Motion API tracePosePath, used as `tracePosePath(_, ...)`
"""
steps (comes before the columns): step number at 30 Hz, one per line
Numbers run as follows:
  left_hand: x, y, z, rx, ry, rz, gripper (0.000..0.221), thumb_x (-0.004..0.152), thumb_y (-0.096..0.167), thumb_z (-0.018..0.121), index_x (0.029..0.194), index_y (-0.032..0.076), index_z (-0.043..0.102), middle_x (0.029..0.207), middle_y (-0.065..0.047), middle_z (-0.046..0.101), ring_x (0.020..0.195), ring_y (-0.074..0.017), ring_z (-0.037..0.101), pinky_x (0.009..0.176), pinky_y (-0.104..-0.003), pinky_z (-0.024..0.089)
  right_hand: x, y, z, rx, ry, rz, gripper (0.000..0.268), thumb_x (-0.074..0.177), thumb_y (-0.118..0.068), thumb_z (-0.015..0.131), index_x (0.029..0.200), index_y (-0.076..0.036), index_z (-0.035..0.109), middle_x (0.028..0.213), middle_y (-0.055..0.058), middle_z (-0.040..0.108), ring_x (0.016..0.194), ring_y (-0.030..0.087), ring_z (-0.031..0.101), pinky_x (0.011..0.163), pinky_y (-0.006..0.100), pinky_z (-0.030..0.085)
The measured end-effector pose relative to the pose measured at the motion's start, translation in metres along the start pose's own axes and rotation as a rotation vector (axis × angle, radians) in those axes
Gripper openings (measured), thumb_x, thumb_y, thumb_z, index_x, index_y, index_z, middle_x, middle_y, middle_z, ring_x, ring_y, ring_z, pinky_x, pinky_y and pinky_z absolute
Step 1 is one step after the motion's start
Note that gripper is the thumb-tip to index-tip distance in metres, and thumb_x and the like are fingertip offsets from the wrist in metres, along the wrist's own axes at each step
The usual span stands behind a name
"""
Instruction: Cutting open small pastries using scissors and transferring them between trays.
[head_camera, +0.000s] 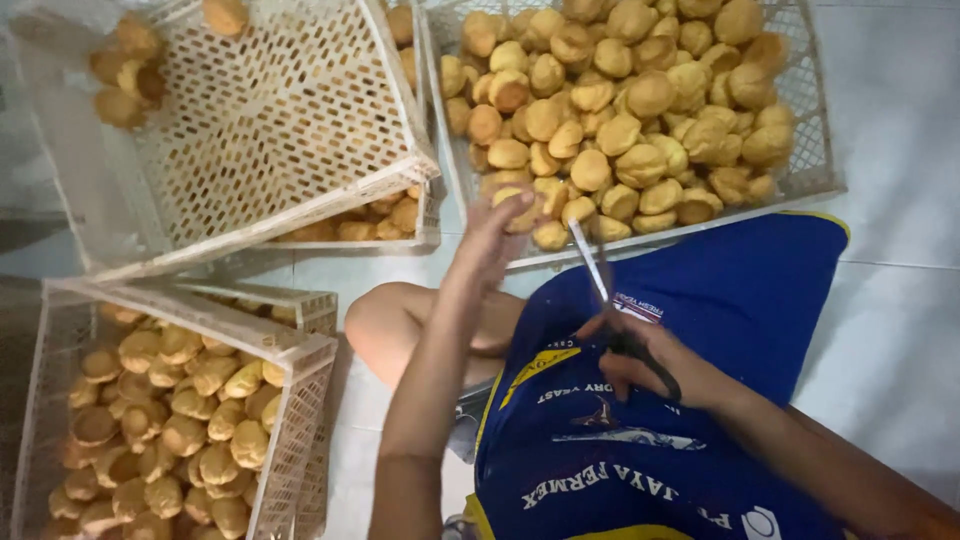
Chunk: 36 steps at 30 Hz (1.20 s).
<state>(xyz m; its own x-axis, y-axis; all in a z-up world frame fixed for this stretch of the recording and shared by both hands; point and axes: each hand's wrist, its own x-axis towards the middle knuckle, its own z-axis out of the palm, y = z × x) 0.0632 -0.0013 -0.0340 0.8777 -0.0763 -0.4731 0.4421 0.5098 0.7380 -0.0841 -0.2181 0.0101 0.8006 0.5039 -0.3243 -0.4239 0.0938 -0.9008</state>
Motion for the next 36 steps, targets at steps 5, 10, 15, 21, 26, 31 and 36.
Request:
tracePosePath(5,-0.014,-0.009,-0.013,-0.333,-0.099,-0.092,0.043,0.094,0.033,0.072,0.126,0.009,0.055,0.106,-0.017,0.066,0.101,-0.0352,0.070,0.089,-0.063,0.058,0.003,-0.024,0.022,-0.020,-0.101,-0.004,0.041,0.088,-0.015,0.069,0.127,-0.003,0.063,0.060,0.014,0.072,0.056,0.023,0.073,0.057,0.035,0.057)
tracePosePath(10,-0.027,0.020,-0.009,-0.500,-0.201,-0.113,0.044,0.090,0.038,0.071,0.123,0.010,0.061,0.108,-0.019,0.065,0.099,-0.0377,0.071,0.089,-0.070,0.058,0.002,-0.025,0.024,0.001,-0.124,-0.018,0.039,0.090,-0.012,0.065,0.126,0.000,0.064,0.060,0.016,0.071,0.055,0.023,0.072,0.057,0.036,0.058)
tracePosePath(15,-0.047,0.038,0.010,-0.354,-0.163,-0.034,0.061,0.091,0.012,0.074,0.145,0.015,0.046,0.109,-0.014,0.060,0.098,-0.0316,0.072,0.091,-0.058,0.062,0.000,-0.019,0.018,-0.025,-0.109,0.004,0.045,0.088,-0.019,0.070,0.127,0.002,0.063,0.059,0.013,0.070,0.055,0.020,0.071,0.057,0.035,0.057)
tracePosePath(21,-0.037,0.009,0.008,-0.432,-0.127,0.039,0.057,0.086,0.006,0.082,0.135,0.012,0.052,0.109,-0.016,0.065,0.092,-0.0264,0.072,0.079,-0.037,0.064,0.005,-0.013,0.018,0.021,-0.150,0.023,0.048,0.088,-0.024,0.070,0.127,0.004,0.061,0.059,0.013,0.068,0.054,0.022,0.067,0.054,0.034,0.051)
tracePosePath(26,-0.042,0.008,0.016,-0.469,-0.118,0.065,0.054,0.087,0.006,0.082,0.131,0.014,0.052,0.111,-0.016,0.067,0.095,-0.0254,0.073,0.085,-0.040,0.065,0.004,-0.018,0.021,0.036,-0.154,0.016,0.048,0.088,-0.021,0.070,0.127,0.005,0.060,0.059,0.014,0.071,0.054,0.023,0.069,0.053,0.034,0.051)
tracePosePath(31,-0.051,0.006,0.025,-0.472,-0.114,0.061,0.048,0.088,0.004,0.080,0.129,0.012,0.055,0.105,-0.014,0.069,0.095,-0.0244,0.073,0.088,-0.042,0.064,0.004,-0.003,0.019,0.055,-0.134,-0.039,0.046,0.088,-0.019,0.068,0.129,0.002,0.061,0.061,0.013,0.071,0.056,0.020,0.068,0.055,0.031,0.051)
tracePosePath(36,-0.080,-0.001,0.050,-0.485,-0.025,-0.008,0.041,0.084,-0.003,0.078,0.119,0.009,0.060,0.103,-0.011,0.071,0.092,-0.0233,0.074,0.085,-0.038,0.065,0.010,0.004,0.020,0.070,-0.068,-0.108,0.048,0.089,-0.015,0.068,0.133,0.001,0.059,0.061,0.016,0.073,0.056,0.024,0.072,0.055,0.032,0.053)
